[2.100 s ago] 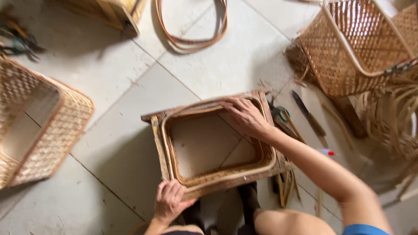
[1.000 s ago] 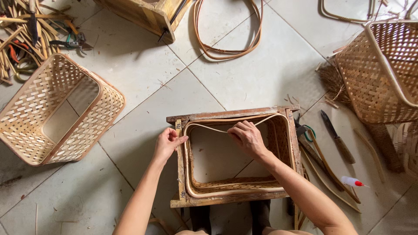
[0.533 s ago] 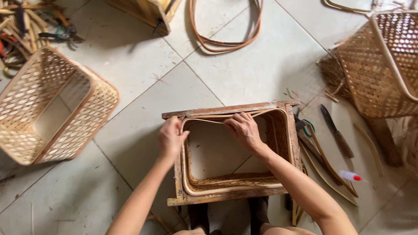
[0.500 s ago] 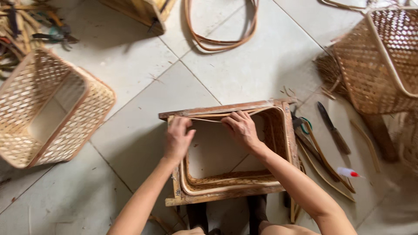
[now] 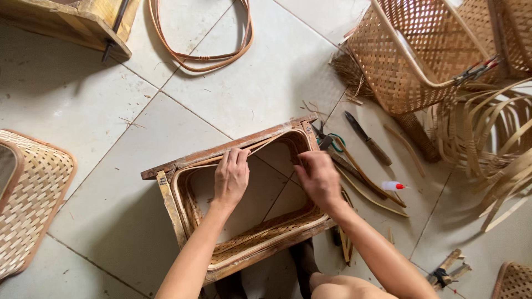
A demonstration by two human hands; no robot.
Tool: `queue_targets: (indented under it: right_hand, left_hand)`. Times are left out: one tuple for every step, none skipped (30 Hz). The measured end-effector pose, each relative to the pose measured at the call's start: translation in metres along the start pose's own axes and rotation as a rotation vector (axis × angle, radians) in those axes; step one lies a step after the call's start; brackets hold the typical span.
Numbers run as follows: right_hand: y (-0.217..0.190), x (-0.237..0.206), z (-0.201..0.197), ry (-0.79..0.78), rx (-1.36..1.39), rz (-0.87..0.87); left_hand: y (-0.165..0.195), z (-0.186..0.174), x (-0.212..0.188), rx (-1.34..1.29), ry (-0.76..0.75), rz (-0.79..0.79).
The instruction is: The person sits on the floor with a woven basket frame held in a wooden jig and weaves thin bamboo strips across its opening, pressing strips into place and tapping them tight with a wooden mallet. They trim excess strip material with scissors and continue adding strips around the basket rim.
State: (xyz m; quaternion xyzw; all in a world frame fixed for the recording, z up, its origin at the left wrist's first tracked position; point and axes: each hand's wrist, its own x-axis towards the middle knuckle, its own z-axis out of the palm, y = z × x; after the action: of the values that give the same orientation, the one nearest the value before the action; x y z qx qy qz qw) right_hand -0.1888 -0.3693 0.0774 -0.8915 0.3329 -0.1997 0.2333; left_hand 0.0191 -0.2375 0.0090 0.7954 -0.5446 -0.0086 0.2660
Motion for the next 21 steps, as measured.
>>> queue_targets:
  right_hand:
    - [0.007,-0.003,-0.013,-0.103,-0.075,0.342]
    - [0.012,-0.005,-0.02,-0.154,-0.073,0.347]
    - [0.017,-0.006,-0.025,-0.205,-0.07,0.357]
    - [0.022,-0.006,-0.027,-0.255,-0.068,0.366]
    - [0.027,-0.005,-0.025,-0.286,-0.123,0.384]
    - [0.031,-0.004,-0.021,-0.316,-0.178,0.402]
    - [0.035,-0.002,-0.016,-0.355,-0.232,0.424]
    - [0.039,-0.002,-0.01,-0.305,-0.281,0.346]
    - [0.042,-0.003,-0.003,-0.253,-0.327,0.269]
    - [0.046,-0.005,0.003,-0.26,-0.373,0.278]
    - [0.049,-0.006,0.009,-0.263,-0.42,0.283]
    - [0.051,-0.009,0.015,-0.257,-0.454,0.28]
    - [0.053,-0.011,0.02,-0.25,-0.49,0.279]
    - [0.054,-0.013,0.024,-0.242,-0.526,0.279]
    - [0.056,-0.015,0.028,-0.237,-0.559,0.266]
    - [0.057,-0.016,0.031,-0.232,-0.589,0.248]
    - [0.058,-0.017,0.034,-0.225,-0.618,0.231]
    - [0.059,-0.017,0.036,-0.227,-0.654,0.222]
    - [0.06,-0.018,0.038,-0.229,-0.69,0.212]
    - [0.061,-0.018,0.04,-0.229,-0.728,0.199]
    - [0.062,-0.019,0.042,-0.184,-0.75,0.165]
  left_hand:
    - [0.0,0.004,0.001,0.036,0.018,0.01]
    - [-0.001,0.008,0.001,0.04,0.029,0.01]
    - [-0.001,0.011,0.002,0.044,0.036,0.011]
    - [-0.002,0.014,0.003,0.045,0.044,0.012]
    - [-0.002,0.016,0.004,0.082,0.062,0.029]
    - [-0.002,0.017,0.005,0.12,0.081,0.046]
    - [-0.002,0.018,0.006,0.155,0.091,0.059]
    - [-0.001,0.019,0.007,0.186,0.075,0.065]
    - [-0.001,0.019,0.008,0.217,0.057,0.075]
    - [-0.001,0.018,0.01,0.252,0.051,0.092]
    - [-0.001,0.017,0.01,0.245,0.029,0.084]
    - [0.0,0.016,0.012,0.239,0.003,0.075]
    - [0.001,0.013,0.012,0.231,-0.024,0.069]
    - [0.002,0.011,0.011,0.223,-0.019,0.078]
    - [0.003,0.008,0.011,0.216,-0.012,0.087]
    - [0.003,0.006,0.01,0.213,-0.004,0.093]
    - [0.005,0.003,0.011,0.192,-0.031,0.083]
    - [0.007,0.0,0.011,0.172,-0.059,0.071]
    - [0.009,-0.003,0.011,0.153,-0.087,0.058]
    - [0.011,-0.006,0.011,0.151,-0.094,0.068]
    - [0.013,-0.01,0.009,0.15,-0.103,0.075]
